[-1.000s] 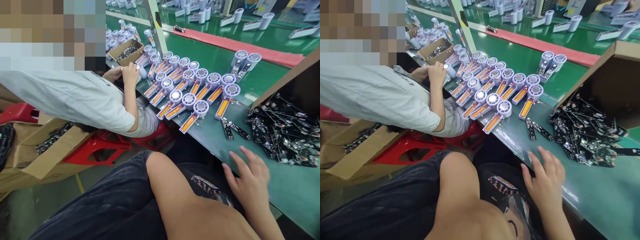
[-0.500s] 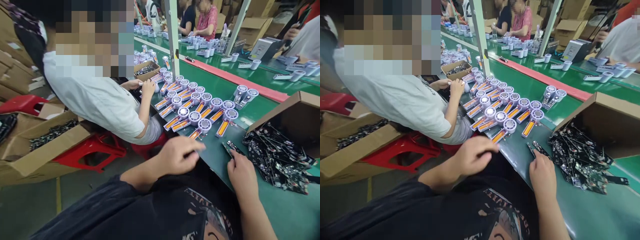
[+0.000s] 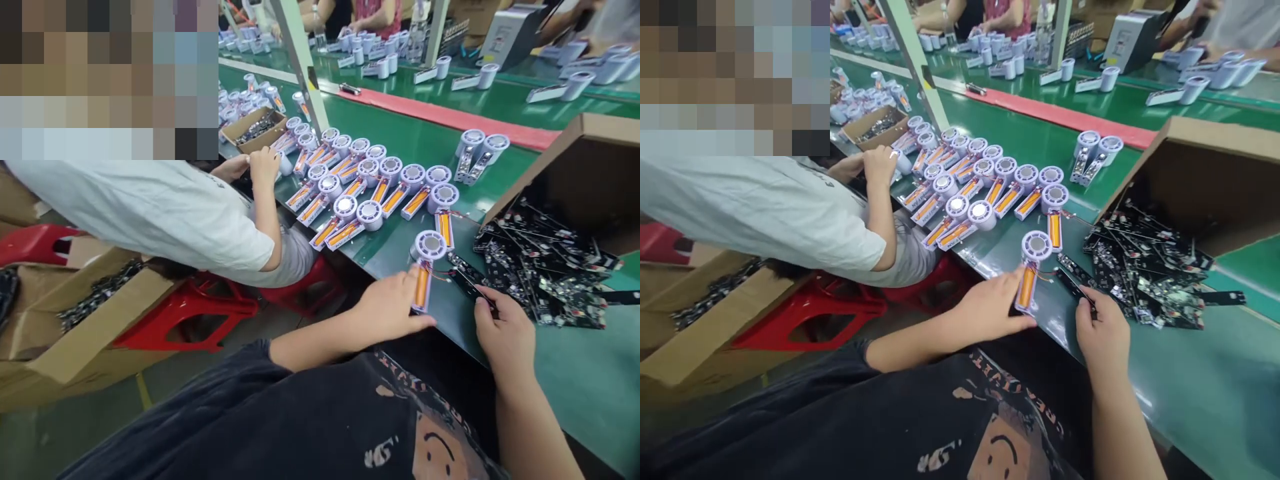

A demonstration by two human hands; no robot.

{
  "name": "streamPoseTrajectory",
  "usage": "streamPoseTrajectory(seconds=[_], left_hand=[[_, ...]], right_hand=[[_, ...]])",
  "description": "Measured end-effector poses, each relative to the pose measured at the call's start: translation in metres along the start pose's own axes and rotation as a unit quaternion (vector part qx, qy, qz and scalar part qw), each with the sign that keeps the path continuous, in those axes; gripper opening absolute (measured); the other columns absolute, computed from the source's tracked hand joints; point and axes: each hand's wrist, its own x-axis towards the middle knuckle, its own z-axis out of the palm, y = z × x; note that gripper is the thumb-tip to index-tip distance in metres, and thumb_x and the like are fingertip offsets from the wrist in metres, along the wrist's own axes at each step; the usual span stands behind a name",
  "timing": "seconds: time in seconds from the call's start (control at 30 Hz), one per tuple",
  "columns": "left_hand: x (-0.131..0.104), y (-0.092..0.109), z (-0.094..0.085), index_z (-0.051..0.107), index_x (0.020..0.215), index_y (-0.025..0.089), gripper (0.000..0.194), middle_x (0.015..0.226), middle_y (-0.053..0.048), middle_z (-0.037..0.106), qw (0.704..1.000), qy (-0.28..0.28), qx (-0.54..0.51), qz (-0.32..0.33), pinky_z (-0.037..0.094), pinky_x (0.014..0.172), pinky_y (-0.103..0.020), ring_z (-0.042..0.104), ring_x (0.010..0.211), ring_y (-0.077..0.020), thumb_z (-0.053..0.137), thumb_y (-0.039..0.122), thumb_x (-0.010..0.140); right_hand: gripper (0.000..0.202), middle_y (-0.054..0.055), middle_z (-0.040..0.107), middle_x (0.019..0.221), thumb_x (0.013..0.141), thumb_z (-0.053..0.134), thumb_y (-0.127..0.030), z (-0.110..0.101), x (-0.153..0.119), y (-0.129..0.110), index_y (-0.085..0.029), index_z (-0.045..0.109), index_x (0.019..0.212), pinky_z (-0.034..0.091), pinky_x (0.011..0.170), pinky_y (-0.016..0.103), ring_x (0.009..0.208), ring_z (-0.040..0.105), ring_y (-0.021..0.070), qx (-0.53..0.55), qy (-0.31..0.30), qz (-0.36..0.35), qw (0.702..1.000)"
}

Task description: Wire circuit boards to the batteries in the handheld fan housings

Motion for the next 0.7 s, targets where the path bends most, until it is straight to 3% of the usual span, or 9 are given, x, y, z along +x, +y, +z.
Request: streamPoseTrajectory(seconds=[0.07,0.13,0.23,0.3,0.37,0.47,0.53,0.6,0.7], left_hand=[[0.001,0.009,-0.01,0.037,0.15,0.009,0.084,0.124,-0.019,0.068,0.997,-0.043,-0.004,0.066,0.056,0.089,-0.042,0.068,0.109,-0.0326,0.057,0.064,0.09],[0.006,0.009,-0.023,0.059,0.133,0.015,0.058,0.112,-0.013,0.073,0.993,-0.038,-0.007,0.113,0.055,0.085,-0.04,0.07,0.101,-0.0297,0.055,0.058,0.094],[0.024,0.0,-0.036,0.069,0.106,0.018,0.025,0.109,-0.009,0.073,0.981,0.097,-0.026,0.167,0.052,0.092,-0.039,0.068,0.103,-0.0244,0.053,0.035,0.097],[0.041,-0.005,-0.033,0.063,0.119,0.017,0.032,0.132,-0.012,0.065,0.966,0.155,-0.025,0.205,0.048,0.103,-0.043,0.06,0.122,-0.0277,0.061,0.035,0.092],[0.057,-0.007,-0.022,0.052,0.136,0.017,0.054,0.153,-0.014,0.049,0.96,0.133,-0.012,0.245,0.044,0.11,-0.047,0.051,0.135,-0.0308,0.067,0.036,0.088],[0.064,-0.009,0.002,0.048,0.14,0.018,0.05,0.155,-0.014,0.045,0.962,0.108,-0.014,0.25,0.044,0.11,-0.048,0.052,0.134,-0.03,0.06,0.026,0.092],[0.053,-0.01,0.015,0.046,0.142,0.021,0.052,0.155,-0.015,0.044,0.955,0.151,-0.051,0.249,0.04,0.113,-0.053,0.047,0.139,-0.0326,0.06,0.026,0.092],[0.033,-0.012,0.024,0.045,0.143,0.024,0.059,0.153,-0.016,0.045,0.934,0.185,-0.124,0.279,0.038,0.115,-0.057,0.045,0.141,-0.0347,0.064,0.029,0.087],[0.004,-0.011,0.031,0.054,0.133,0.021,0.05,0.129,-0.014,0.064,0.894,0.08,-0.292,0.329,0.053,0.1,-0.043,0.064,0.116,-0.0264,0.063,0.028,0.084]], right_hand=[[0.028,0.008,0.073,0.081,0.074,0.065,-0.035,-0.005,0.004,0.002,-0.019,0.074,0.095,0.05,0.071,0.037,0.073,0.064,0.0216,0.077,0.028,0.083,0.993],[0.031,0.003,0.068,0.07,0.074,0.066,-0.039,-0.011,0.01,0.006,-0.019,0.072,0.097,0.049,0.061,0.033,0.062,0.062,0.018,0.133,0.048,0.116,0.983],[0.035,-0.002,0.062,0.064,0.073,0.067,-0.048,-0.018,0.015,0.011,-0.019,0.068,0.093,0.048,0.052,0.03,0.052,0.058,0.014,0.206,0.086,0.118,0.968],[0.034,-0.003,0.062,0.066,0.072,0.069,-0.048,-0.02,0.011,0.01,-0.02,0.066,0.091,0.048,0.051,0.029,0.052,0.057,0.0125,0.244,0.129,0.106,0.955],[0.028,-0.002,0.064,0.075,0.074,0.072,-0.043,-0.022,-0.001,0.006,-0.021,0.066,0.091,0.048,0.053,0.028,0.055,0.057,0.0113,0.261,0.192,0.087,0.942],[0.016,0.001,0.067,0.083,0.077,0.076,-0.031,-0.024,-0.034,-0.001,-0.022,0.068,0.088,0.049,0.053,0.029,0.063,0.061,0.0131,0.27,0.256,0.003,0.928],[0.013,0.002,0.069,0.084,0.08,0.073,-0.021,-0.024,-0.059,-0.006,-0.023,0.07,0.093,0.05,0.052,0.029,0.069,0.064,0.0158,0.259,0.197,-0.057,0.944],[0.022,0.003,0.071,0.089,0.084,0.067,-0.012,-0.021,-0.081,-0.009,-0.024,0.069,0.103,0.053,0.058,0.029,0.076,0.067,0.0169,0.229,0.075,-0.085,0.967],[0.028,0.002,0.071,0.091,0.088,0.06,-0.008,-0.016,-0.096,-0.012,-0.026,0.064,0.109,0.057,0.069,0.03,0.083,0.069,0.0164,0.151,-0.056,-0.137,0.977]])
